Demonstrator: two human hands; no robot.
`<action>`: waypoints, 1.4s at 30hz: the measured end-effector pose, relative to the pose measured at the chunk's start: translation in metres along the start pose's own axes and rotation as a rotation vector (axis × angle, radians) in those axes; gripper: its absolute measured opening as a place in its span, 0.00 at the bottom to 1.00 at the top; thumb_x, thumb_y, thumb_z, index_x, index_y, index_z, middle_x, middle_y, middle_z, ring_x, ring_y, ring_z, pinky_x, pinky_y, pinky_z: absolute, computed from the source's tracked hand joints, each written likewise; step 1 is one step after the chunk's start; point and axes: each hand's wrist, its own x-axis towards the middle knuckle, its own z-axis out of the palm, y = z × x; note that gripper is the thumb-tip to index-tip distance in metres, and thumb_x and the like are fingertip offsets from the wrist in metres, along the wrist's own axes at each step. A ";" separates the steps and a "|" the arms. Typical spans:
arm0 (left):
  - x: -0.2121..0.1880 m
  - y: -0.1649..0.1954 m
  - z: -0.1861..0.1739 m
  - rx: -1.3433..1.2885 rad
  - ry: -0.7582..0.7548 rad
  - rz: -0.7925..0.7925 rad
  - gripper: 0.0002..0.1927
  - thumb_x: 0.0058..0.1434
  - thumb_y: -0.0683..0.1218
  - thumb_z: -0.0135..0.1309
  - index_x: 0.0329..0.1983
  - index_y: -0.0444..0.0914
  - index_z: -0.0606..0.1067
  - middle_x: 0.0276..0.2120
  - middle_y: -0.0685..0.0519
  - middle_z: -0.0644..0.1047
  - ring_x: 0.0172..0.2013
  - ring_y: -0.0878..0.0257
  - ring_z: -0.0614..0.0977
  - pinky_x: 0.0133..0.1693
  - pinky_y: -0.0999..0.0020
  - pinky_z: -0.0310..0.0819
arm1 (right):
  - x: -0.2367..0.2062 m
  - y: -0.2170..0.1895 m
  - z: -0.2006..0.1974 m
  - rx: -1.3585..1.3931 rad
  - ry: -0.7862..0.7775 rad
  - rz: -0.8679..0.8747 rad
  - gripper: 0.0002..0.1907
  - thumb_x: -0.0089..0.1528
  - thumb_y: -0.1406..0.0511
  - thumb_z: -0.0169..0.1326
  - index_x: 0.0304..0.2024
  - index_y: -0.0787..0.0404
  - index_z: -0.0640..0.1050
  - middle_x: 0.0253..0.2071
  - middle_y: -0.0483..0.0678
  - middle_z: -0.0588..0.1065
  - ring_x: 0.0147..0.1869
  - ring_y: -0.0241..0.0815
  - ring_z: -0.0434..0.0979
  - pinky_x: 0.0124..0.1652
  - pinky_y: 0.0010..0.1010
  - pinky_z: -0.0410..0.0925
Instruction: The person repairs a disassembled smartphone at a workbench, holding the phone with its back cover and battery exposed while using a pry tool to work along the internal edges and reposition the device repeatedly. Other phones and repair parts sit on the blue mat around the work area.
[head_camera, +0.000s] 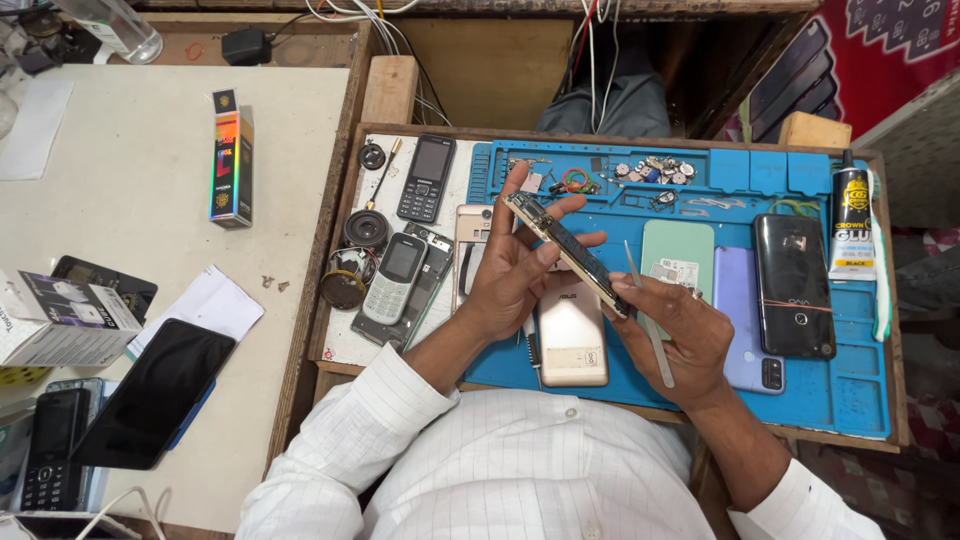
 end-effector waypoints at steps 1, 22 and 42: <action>0.001 0.000 -0.001 0.008 0.011 0.022 0.52 0.67 0.47 0.58 0.80 0.59 0.35 0.71 0.40 0.62 0.62 0.47 0.76 0.58 0.45 0.79 | 0.000 0.000 0.000 0.005 -0.011 0.006 0.21 0.59 0.69 0.67 0.54 0.60 0.78 0.52 0.52 0.80 0.51 0.44 0.84 0.46 0.30 0.76; -0.001 -0.007 -0.005 0.310 -0.036 0.257 0.54 0.69 0.40 0.58 0.81 0.52 0.32 0.72 0.38 0.61 0.71 0.50 0.71 0.69 0.54 0.72 | -0.003 -0.001 -0.013 0.242 -0.128 -0.045 0.21 0.76 0.57 0.41 0.63 0.64 0.73 0.50 0.50 0.81 0.58 0.43 0.83 0.73 0.50 0.62; -0.006 -0.009 -0.005 0.357 -0.134 0.194 0.58 0.65 0.37 0.63 0.82 0.51 0.34 0.72 0.42 0.62 0.70 0.54 0.72 0.69 0.55 0.75 | 0.047 -0.018 -0.011 0.099 -0.163 -0.201 0.13 0.71 0.61 0.52 0.52 0.60 0.80 0.49 0.47 0.80 0.56 0.43 0.82 0.64 0.44 0.69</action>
